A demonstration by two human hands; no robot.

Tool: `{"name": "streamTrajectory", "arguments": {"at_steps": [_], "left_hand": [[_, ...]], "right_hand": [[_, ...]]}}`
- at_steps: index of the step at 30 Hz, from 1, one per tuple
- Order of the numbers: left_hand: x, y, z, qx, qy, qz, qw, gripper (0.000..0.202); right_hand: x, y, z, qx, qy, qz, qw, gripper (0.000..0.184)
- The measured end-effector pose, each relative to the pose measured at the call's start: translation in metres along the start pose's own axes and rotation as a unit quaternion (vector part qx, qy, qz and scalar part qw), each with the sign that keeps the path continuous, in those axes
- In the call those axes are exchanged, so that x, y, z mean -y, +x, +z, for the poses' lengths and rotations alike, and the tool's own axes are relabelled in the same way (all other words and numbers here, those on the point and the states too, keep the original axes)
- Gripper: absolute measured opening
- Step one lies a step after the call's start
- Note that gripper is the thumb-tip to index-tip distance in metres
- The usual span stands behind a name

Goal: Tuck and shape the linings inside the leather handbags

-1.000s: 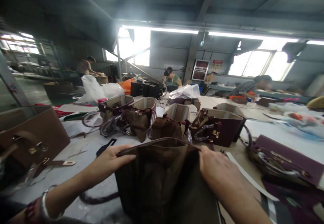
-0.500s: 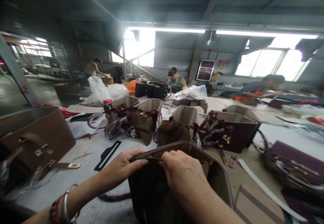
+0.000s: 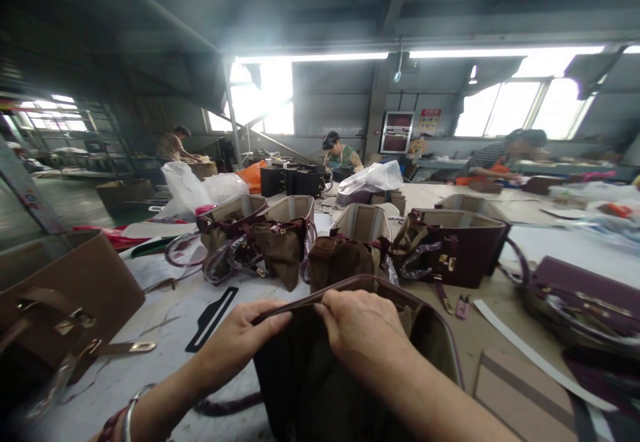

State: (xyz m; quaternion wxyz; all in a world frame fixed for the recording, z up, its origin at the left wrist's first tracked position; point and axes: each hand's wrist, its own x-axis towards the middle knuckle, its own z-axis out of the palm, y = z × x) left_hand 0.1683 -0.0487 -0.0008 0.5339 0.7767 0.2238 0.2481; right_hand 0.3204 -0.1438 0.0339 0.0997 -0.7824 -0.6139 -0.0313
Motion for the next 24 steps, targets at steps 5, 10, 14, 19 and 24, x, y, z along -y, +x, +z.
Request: {"name": "streamTrajectory", "arguments": {"at_steps": [5, 10, 14, 19, 24], "left_hand": [[-0.0022, 0.0014, 0.0044, -0.015, -0.029, -0.018, 0.999, 0.027], [-0.0016, 0.0015, 0.0066, -0.019, -0.038, -0.028, 0.999, 0.029], [-0.0014, 0.0009, 0.0069, -0.012, -0.043, -0.038, 0.998, 0.029], [-0.0019, 0.0002, 0.006, -0.01, -0.014, -0.009, 1.0, 0.031], [-0.0038, -0.001, 0.0046, -0.013, 0.02, 0.001, 1.0, 0.033]], "right_hand": [[0.0024, 0.0009, -0.0054, 0.005, -0.019, 0.011, 1.0, 0.024], [0.0036, 0.0009, -0.0077, 0.011, -0.013, 0.011, 1.0, 0.023], [0.0032, 0.0009, -0.0062, 0.01, -0.027, 0.014, 1.0, 0.023], [0.0047, 0.0025, -0.0059, 0.006, -0.04, 0.019, 0.999, 0.025], [0.005, 0.0017, -0.0065, 0.001, -0.043, 0.014, 0.999, 0.026]]}}
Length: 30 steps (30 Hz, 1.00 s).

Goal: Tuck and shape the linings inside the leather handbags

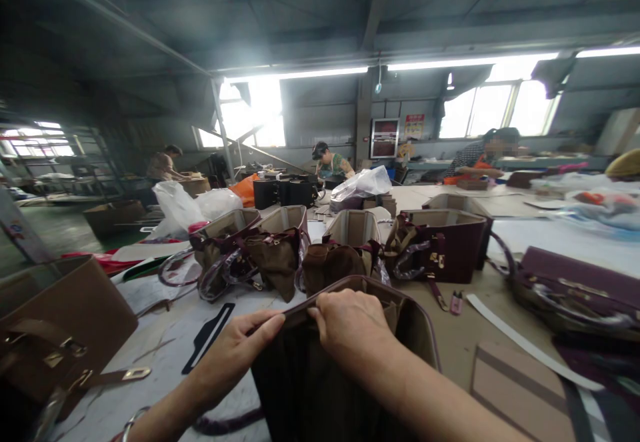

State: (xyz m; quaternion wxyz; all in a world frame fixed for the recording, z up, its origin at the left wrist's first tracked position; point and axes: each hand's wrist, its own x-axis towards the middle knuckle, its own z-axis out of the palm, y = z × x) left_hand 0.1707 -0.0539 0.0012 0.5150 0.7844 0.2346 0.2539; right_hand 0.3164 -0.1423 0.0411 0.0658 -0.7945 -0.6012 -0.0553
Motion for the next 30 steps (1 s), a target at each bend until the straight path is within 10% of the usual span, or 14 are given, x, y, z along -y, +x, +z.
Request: {"name": "streamTrajectory", "arguments": {"at_steps": [30], "left_hand": [[-0.007, 0.004, 0.0, 0.029, 0.058, -0.018, 0.998, 0.034]], "right_hand": [[-0.025, -0.015, -0.004, -0.043, 0.019, 0.046, 0.998, 0.018]]}}
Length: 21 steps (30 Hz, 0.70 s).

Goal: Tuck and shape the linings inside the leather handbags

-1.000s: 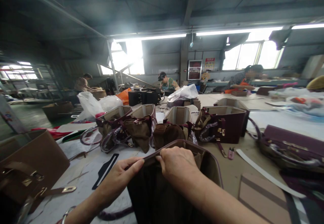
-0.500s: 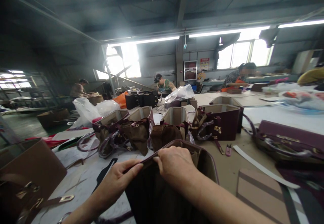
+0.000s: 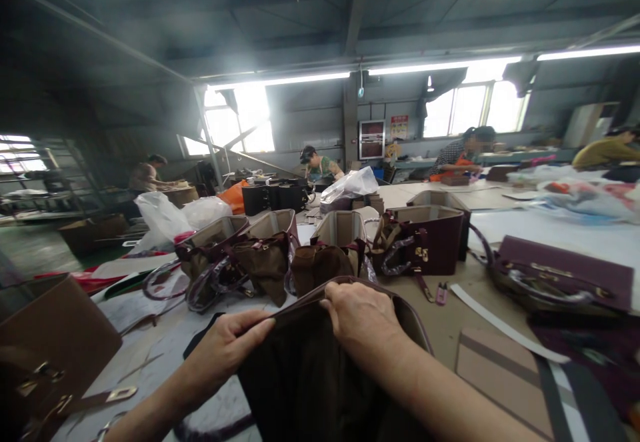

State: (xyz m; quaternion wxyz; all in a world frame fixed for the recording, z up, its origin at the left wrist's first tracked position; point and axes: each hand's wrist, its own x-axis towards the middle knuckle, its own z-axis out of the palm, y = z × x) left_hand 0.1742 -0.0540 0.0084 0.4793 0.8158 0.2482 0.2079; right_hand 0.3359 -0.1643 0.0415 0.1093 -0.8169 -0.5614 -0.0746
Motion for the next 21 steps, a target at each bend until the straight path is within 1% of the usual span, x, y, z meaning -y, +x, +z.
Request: {"name": "streamTrajectory", "arguments": {"at_steps": [6, 10, 18, 21], "left_hand": [[-0.001, -0.0024, 0.0009, 0.015, -0.024, -0.013, 1.0, 0.034], [-0.0006, -0.0027, 0.0011, 0.024, -0.036, -0.017, 0.999, 0.035], [-0.0038, -0.002, 0.0007, 0.026, -0.011, -0.013, 1.0, 0.035], [-0.006, -0.0022, 0.0003, 0.029, -0.018, -0.014, 0.999, 0.035]], "right_hand": [[0.0029, 0.0038, -0.0012, 0.011, -0.03, 0.029, 0.999, 0.021], [0.003, 0.0051, 0.0008, 0.006, -0.037, 0.026, 0.999, 0.023], [0.0036, 0.0064, 0.0031, 0.008, -0.031, 0.022, 0.999, 0.023], [0.0036, 0.0076, 0.0041, 0.007, -0.033, 0.026, 0.999, 0.022]]}}
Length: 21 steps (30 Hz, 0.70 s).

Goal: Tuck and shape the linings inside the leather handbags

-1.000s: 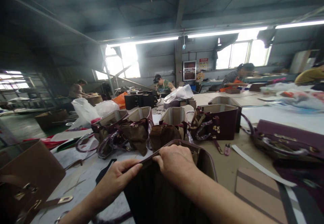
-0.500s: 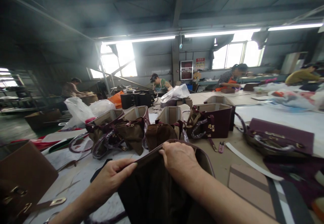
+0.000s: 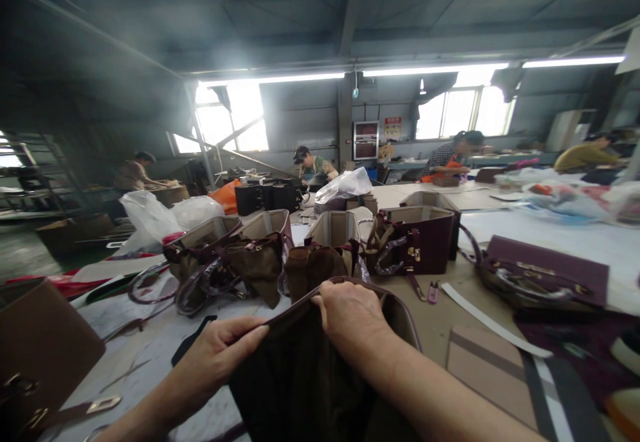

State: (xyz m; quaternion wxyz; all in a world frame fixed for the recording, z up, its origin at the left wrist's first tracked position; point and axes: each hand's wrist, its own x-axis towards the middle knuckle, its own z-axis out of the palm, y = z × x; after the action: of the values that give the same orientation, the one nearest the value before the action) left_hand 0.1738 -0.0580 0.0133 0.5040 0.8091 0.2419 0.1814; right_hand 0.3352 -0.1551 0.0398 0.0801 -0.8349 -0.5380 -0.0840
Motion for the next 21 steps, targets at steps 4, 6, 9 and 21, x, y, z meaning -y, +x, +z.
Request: {"name": "streamTrajectory", "arguments": {"at_steps": [4, 6, 9, 21], "left_hand": [[-0.001, 0.0, 0.0, 0.007, -0.02, -0.008, 1.0, 0.036], [0.0, 0.0, 0.001, 0.009, -0.03, -0.008, 0.999, 0.036], [0.002, 0.0, 0.002, 0.014, -0.043, -0.006, 0.999, 0.036], [0.001, 0.003, -0.001, 0.049, -0.076, -0.028, 0.995, 0.042]], "right_hand": [[0.0, 0.0, 0.001, -0.027, -0.005, 0.007, 1.0, 0.019], [0.0, 0.0, 0.002, -0.046, -0.001, 0.019, 0.999, 0.016], [-0.001, -0.001, 0.001, -0.061, 0.008, 0.035, 0.997, 0.03], [-0.013, 0.009, -0.004, 0.002, 0.073, -0.037, 0.997, 0.016]]}}
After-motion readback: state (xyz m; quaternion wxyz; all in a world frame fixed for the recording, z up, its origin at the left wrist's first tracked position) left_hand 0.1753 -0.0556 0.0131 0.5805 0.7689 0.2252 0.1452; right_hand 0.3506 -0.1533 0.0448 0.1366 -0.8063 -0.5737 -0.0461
